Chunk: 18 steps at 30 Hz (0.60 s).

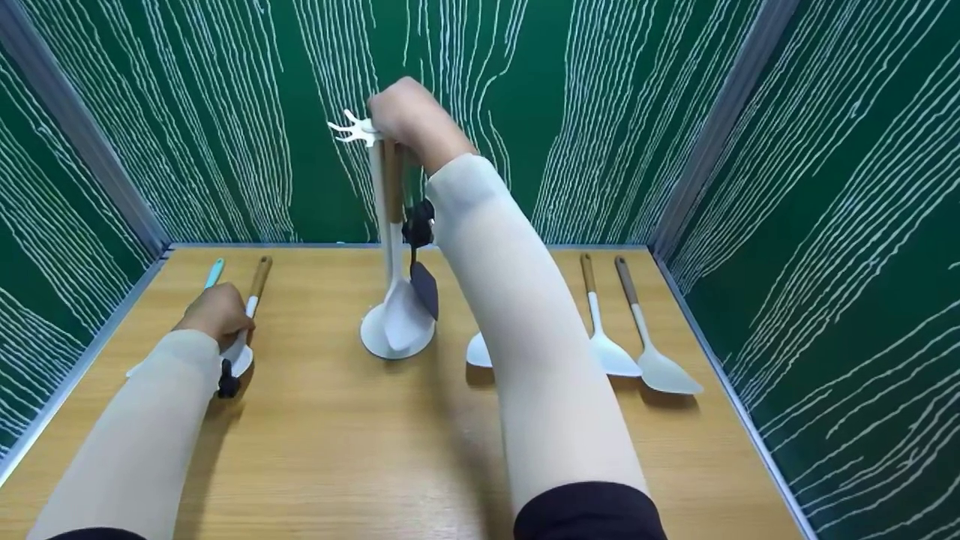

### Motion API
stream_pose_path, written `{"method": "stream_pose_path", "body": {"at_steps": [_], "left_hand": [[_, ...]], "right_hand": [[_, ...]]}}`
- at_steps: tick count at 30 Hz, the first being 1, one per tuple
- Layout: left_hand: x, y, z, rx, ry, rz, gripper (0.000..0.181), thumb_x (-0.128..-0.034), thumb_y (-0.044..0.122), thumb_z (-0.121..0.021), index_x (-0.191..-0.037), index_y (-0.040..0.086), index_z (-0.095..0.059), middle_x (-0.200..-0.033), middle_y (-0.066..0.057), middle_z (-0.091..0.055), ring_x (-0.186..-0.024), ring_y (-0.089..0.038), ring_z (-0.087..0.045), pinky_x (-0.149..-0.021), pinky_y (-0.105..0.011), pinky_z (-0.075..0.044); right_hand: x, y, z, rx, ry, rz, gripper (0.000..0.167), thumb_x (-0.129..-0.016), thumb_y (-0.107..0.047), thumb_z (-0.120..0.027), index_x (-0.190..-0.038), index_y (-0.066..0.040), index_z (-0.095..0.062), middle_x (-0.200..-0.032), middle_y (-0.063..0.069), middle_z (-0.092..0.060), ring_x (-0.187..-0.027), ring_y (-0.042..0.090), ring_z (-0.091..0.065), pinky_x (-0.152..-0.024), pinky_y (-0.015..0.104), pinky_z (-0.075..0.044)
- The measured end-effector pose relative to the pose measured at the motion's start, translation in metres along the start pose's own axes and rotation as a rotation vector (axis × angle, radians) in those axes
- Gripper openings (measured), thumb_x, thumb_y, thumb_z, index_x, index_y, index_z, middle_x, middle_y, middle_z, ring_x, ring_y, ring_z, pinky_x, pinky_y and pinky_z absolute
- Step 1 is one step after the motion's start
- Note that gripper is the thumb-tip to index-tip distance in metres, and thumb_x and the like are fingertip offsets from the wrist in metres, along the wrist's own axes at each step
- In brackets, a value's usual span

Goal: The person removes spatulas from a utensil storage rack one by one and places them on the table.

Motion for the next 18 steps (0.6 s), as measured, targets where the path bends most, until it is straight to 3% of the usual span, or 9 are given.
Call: {"method": "stream_pose_path", "body": {"at_steps": [13, 18], "left_hand": [[0.0029, -0.0033, 0.0057, -0.031, -0.017, 0.032, 0.028, -0.096, -0.001, -0.083, -0.122, -0.007, -0.078, -0.123, -0.025, -0.076, -0.103, -0.036, -0.067, -0.105, -0.058, -0.061], [0.0083, -0.0017, 0.0077, -0.047, -0.016, 0.03, 0.025, -0.1003, -0.002, -0.078, -0.125, -0.008, -0.076, -0.125, -0.026, -0.075, -0.105, -0.037, -0.066, -0.105, -0.057, -0.061]], "right_hand": [[0.0017, -0.0013, 0.0013, 0.028, 0.022, 0.053, 0.044, -0.123, -0.047, -0.041, -0.097, -0.018, -0.062, -0.102, -0.002, -0.058, -0.095, 0.018, -0.068, -0.094, 0.038, -0.065], [0.0026, -0.0004, 0.0021, 0.017, 0.027, 0.038, 0.043, -0.123, -0.047, -0.042, -0.1, -0.018, -0.064, -0.104, -0.002, -0.057, -0.097, 0.019, -0.067, -0.097, 0.039, -0.065]]}}
Point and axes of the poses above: each hand's wrist, its own x-axis away from the middle knuckle, its own z-axis out of the back of the hand, y = z × x, the point moved 9 cm from there along -x, towards the middle knuckle
